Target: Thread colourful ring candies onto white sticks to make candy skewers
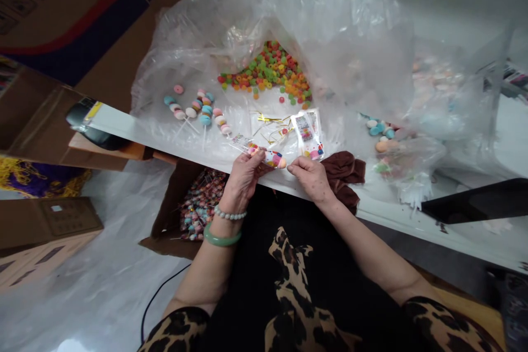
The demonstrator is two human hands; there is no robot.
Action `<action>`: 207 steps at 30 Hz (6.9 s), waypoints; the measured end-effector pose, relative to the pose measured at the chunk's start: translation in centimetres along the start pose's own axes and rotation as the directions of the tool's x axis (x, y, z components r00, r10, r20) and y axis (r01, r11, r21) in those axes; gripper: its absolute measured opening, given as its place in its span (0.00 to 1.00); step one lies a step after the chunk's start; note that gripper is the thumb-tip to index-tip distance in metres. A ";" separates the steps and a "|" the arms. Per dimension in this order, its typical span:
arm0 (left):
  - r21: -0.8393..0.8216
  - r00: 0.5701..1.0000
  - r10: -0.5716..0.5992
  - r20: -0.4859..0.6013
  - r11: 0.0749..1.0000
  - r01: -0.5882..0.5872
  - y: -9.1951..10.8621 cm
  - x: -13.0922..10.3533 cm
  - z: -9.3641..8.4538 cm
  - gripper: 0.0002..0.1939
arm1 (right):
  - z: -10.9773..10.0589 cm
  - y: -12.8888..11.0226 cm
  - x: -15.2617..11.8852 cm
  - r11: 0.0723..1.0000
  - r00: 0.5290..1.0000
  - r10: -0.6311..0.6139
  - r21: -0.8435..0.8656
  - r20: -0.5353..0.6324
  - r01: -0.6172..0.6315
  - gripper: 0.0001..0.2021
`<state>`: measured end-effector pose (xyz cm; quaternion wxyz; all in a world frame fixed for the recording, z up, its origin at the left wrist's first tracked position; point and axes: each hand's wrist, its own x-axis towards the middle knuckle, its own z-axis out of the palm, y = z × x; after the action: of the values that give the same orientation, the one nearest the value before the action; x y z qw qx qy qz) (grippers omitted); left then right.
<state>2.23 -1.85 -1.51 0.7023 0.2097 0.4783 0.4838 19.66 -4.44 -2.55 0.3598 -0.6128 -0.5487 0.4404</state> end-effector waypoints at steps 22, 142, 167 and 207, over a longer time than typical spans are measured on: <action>-0.043 0.997 -0.066 0.041 0.997 0.068 -1.1 -0.1 0.9 0.21 | -0.5 -1.6 -0.6 0.853 1.000 0.011 -0.522 -0.017 -0.018 0.16; -0.281 0.997 -0.067 0.046 0.957 0.077 -2.2 -0.8 2.8 0.12 | 2.7 -0.7 -1.9 0.841 0.901 -0.433 -0.372 -0.029 0.393 0.07; -0.117 0.923 -0.154 0.354 0.971 0.207 -2.0 -2.2 3.1 0.23 | 1.4 -1.4 -0.3 0.506 0.804 0.103 0.665 0.585 -0.549 0.13; 0.296 0.866 0.402 -0.297 0.901 -0.316 0.0 -2.2 -3.0 0.10 | 7.2 -6.9 5.7 0.883 0.964 0.085 0.430 0.251 -0.190 0.11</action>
<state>-0.54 -4.31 -1.85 0.4721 0.2882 0.6025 0.5754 10.57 1.82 0.45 0.3950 -0.4965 -0.4238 0.6464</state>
